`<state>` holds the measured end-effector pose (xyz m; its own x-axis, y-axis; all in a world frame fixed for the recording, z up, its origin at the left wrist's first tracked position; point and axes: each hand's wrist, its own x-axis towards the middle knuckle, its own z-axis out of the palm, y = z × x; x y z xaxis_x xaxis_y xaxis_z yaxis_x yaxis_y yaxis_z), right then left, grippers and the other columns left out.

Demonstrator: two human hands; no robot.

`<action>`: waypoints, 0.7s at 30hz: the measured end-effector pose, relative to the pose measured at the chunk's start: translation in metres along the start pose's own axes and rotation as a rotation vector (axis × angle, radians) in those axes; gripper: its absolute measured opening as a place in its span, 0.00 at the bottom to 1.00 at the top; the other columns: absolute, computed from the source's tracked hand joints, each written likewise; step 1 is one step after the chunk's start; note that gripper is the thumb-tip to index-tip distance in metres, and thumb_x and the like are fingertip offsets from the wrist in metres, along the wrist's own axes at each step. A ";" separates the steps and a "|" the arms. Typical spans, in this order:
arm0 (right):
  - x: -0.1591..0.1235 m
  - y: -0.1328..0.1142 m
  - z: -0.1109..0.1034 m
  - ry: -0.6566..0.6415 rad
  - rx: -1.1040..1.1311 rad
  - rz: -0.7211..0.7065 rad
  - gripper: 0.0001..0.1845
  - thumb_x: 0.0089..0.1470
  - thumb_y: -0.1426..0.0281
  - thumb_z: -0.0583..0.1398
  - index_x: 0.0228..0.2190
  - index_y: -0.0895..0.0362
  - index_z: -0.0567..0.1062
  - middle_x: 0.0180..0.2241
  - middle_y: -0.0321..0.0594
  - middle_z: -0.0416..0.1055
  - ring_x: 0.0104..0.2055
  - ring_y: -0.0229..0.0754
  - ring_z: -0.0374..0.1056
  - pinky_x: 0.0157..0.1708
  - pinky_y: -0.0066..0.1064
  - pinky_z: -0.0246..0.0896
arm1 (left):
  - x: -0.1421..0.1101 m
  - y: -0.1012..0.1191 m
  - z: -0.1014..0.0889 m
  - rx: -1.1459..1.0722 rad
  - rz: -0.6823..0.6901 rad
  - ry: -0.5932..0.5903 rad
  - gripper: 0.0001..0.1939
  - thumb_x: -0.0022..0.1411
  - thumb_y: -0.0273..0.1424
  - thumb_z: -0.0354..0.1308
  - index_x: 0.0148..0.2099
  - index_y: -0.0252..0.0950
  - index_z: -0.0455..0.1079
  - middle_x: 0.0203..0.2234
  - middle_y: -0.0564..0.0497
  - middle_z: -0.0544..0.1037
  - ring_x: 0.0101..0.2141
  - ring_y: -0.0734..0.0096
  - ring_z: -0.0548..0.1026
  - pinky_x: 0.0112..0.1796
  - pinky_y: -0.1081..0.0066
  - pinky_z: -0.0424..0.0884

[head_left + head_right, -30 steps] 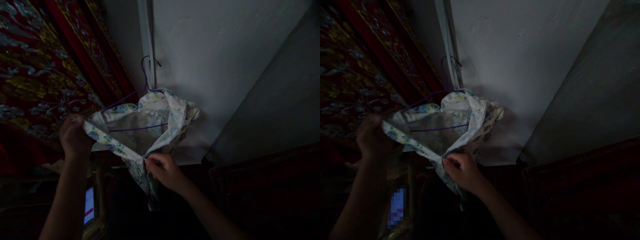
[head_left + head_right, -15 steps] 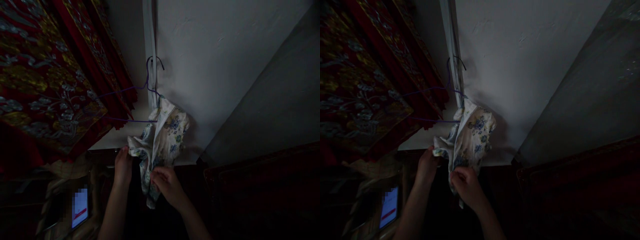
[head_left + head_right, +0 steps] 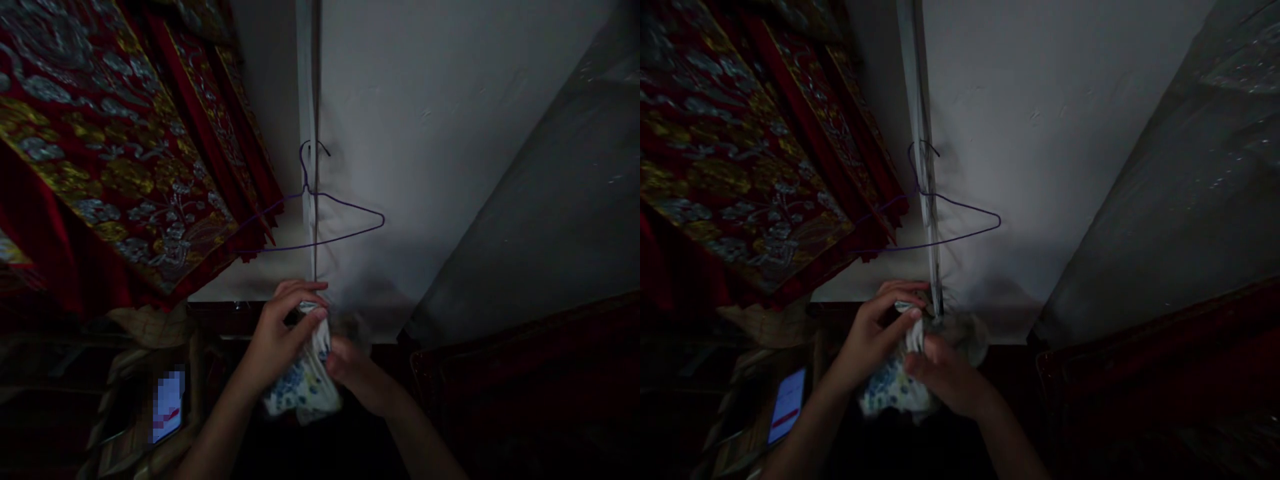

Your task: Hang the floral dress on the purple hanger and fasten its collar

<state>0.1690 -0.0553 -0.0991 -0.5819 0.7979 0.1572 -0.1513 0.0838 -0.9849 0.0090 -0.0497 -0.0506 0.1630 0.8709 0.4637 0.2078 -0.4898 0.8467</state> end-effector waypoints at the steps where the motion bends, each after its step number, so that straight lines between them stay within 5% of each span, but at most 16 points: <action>1: 0.003 -0.011 -0.002 -0.045 -0.042 0.020 0.20 0.52 0.52 0.66 0.35 0.56 0.76 0.28 0.37 0.72 0.31 0.42 0.68 0.34 0.34 0.67 | -0.003 -0.005 -0.006 -0.042 -0.060 -0.061 0.12 0.64 0.38 0.63 0.48 0.42 0.78 0.48 0.45 0.80 0.51 0.54 0.74 0.54 0.59 0.67; 4: 0.020 -0.044 -0.019 -0.026 -0.267 -0.004 0.06 0.47 0.69 0.66 0.28 0.57 0.75 0.24 0.34 0.69 0.25 0.37 0.62 0.24 0.27 0.58 | -0.021 -0.022 -0.020 -0.147 -0.298 -0.339 0.22 0.65 0.44 0.60 0.57 0.41 0.74 0.46 0.46 0.81 0.46 0.55 0.78 0.45 0.62 0.73; 7: 0.055 -0.065 -0.047 0.149 -0.474 -0.250 0.06 0.41 0.77 0.61 0.25 0.57 0.75 0.22 0.32 0.68 0.24 0.36 0.63 0.24 0.26 0.56 | -0.038 -0.039 -0.034 0.123 -0.424 -0.535 0.19 0.63 0.45 0.61 0.47 0.35 0.77 0.40 0.47 0.83 0.40 0.56 0.79 0.38 0.67 0.73; 11: 0.119 -0.053 -0.075 0.372 -0.529 -0.398 0.25 0.44 0.76 0.59 0.46 0.56 0.77 0.32 0.36 0.77 0.34 0.42 0.72 0.38 0.31 0.66 | -0.038 -0.050 -0.069 0.635 -0.383 -0.416 0.19 0.65 0.43 0.57 0.48 0.35 0.77 0.37 0.46 0.83 0.36 0.57 0.80 0.39 0.67 0.70; 14: 0.150 -0.024 -0.085 0.341 -0.587 -0.282 0.19 0.48 0.75 0.56 0.40 0.54 0.79 0.35 0.39 0.79 0.41 0.46 0.73 0.48 0.36 0.66 | -0.033 -0.051 -0.105 0.857 -0.421 -0.402 0.19 0.66 0.42 0.55 0.51 0.38 0.76 0.42 0.42 0.83 0.42 0.52 0.80 0.43 0.65 0.70; 18: 0.140 -0.002 -0.095 0.291 -0.599 -0.239 0.09 0.46 0.74 0.57 0.28 0.55 0.78 0.26 0.37 0.77 0.34 0.45 0.72 0.40 0.33 0.66 | -0.034 -0.052 -0.146 0.935 -0.524 -0.441 0.18 0.65 0.43 0.54 0.47 0.39 0.78 0.44 0.41 0.83 0.45 0.50 0.80 0.45 0.63 0.70; 21: 0.118 -0.009 -0.102 0.251 -0.592 -0.252 0.04 0.45 0.73 0.59 0.23 0.56 0.74 0.24 0.36 0.74 0.31 0.43 0.70 0.34 0.29 0.63 | -0.023 -0.043 -0.161 0.912 -0.449 -0.411 0.19 0.67 0.43 0.50 0.47 0.39 0.77 0.46 0.42 0.82 0.48 0.52 0.79 0.49 0.62 0.70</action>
<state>0.1835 0.0989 -0.0791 -0.3725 0.8197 0.4351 0.2464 0.5394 -0.8052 -0.1590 -0.0417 -0.0561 0.1679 0.9802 -0.1046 0.9366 -0.1255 0.3272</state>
